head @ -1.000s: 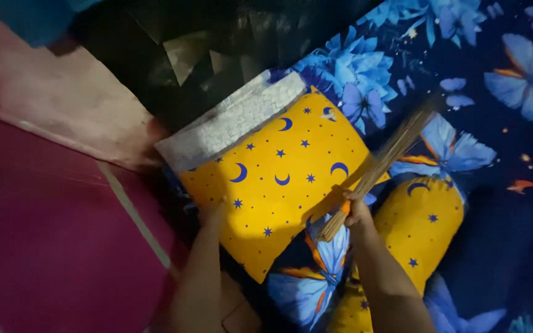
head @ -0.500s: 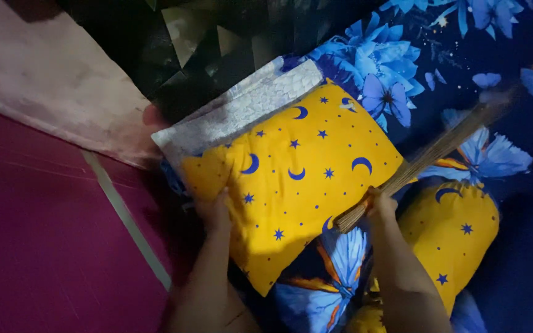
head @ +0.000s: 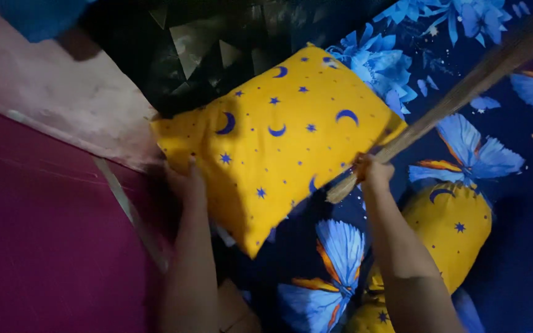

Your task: Dusting and arranging pillows and bolsters on a bed using a stick broom.

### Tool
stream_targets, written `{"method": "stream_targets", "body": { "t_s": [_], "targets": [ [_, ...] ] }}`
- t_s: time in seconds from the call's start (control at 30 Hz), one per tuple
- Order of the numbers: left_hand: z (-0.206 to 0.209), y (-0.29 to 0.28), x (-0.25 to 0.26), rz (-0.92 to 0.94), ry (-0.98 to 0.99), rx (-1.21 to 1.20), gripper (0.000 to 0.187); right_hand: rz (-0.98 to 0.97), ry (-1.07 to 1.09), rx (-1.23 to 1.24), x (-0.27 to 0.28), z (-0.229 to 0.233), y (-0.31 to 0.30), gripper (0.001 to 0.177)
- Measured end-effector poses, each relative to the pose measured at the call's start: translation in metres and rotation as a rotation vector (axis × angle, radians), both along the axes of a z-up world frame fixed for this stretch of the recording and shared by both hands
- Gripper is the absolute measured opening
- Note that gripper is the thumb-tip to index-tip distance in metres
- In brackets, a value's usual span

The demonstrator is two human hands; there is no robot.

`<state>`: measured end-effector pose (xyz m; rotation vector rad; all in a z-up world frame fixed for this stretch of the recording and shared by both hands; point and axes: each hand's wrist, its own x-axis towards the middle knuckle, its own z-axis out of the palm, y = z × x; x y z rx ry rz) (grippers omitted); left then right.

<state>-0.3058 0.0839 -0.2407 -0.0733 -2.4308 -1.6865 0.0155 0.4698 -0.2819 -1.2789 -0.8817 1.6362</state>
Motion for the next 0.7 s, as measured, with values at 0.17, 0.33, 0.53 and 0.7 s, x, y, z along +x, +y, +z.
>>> {"method": "stream_targets", "body": {
  "t_s": [0.17, 0.33, 0.53, 0.7],
  "targets": [
    [0.019, 0.018, 0.059, -0.001, 0.066, -0.415, 0.089, 0.185, -0.085, -0.15, -0.001, -0.038, -0.053, 0.014],
    [-0.055, 0.023, 0.092, -0.079, 0.207, -0.556, 0.082, 0.384, -0.399, -0.088, 0.039, -0.046, -0.136, 0.017],
    [0.013, 0.02, 0.151, -0.261, 0.012, -0.289, 0.067, 0.44, -0.282, -0.285, 0.067, 0.045, -0.209, 0.019],
    [0.066, 0.018, 0.19, -0.304, -0.202, -0.239, 0.07, 0.506, -0.019, -0.188, 0.074, 0.133, -0.232, 0.011]
  ]
}}
